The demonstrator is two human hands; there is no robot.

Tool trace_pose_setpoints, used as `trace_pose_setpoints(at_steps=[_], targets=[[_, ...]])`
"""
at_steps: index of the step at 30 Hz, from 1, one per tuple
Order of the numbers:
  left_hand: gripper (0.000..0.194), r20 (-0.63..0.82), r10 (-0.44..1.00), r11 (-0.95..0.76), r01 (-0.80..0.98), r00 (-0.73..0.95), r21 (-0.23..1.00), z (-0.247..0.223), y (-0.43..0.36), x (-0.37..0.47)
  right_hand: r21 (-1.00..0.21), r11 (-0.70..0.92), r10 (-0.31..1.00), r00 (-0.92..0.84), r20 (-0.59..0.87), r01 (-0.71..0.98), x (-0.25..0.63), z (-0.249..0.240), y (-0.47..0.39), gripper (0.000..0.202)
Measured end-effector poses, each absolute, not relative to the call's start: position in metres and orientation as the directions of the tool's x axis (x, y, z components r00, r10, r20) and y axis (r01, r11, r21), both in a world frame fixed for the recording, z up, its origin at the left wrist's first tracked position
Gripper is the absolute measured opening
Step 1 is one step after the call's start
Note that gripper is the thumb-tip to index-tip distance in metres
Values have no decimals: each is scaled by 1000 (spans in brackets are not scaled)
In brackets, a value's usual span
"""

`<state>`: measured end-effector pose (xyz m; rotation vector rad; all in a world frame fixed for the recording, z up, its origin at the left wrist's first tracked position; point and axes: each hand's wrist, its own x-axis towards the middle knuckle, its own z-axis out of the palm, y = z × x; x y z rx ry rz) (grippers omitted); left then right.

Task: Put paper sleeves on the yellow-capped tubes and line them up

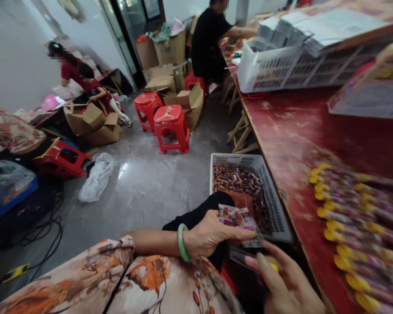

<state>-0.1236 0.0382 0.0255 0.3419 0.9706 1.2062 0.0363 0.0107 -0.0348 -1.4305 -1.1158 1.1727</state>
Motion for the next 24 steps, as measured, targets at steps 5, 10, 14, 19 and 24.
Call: trace_pose_setpoints(at_steps=[5,10,14,19,24], targets=[[36,-430,893,433,-515,134,740,20,27,-126,-979,-193,971,131,-201,-67,4,-6,15,28],[25,-421,889,457,-415,181,787,9,40,-131,-985,-164,983,75,-168,-48,13,1,24,19],[27,-492,861,496,-421,127,760,7,49,-129,-995,-99,987,127,-99,-4,35,7,13,16],[29,-548,830,524,-478,102,705,6,54,-121,-994,98,942,317,107,45,61,0,-12,12],[30,-591,792,582,-485,154,653,9,51,-112,-979,205,892,413,183,-9,60,-3,-21,13]])
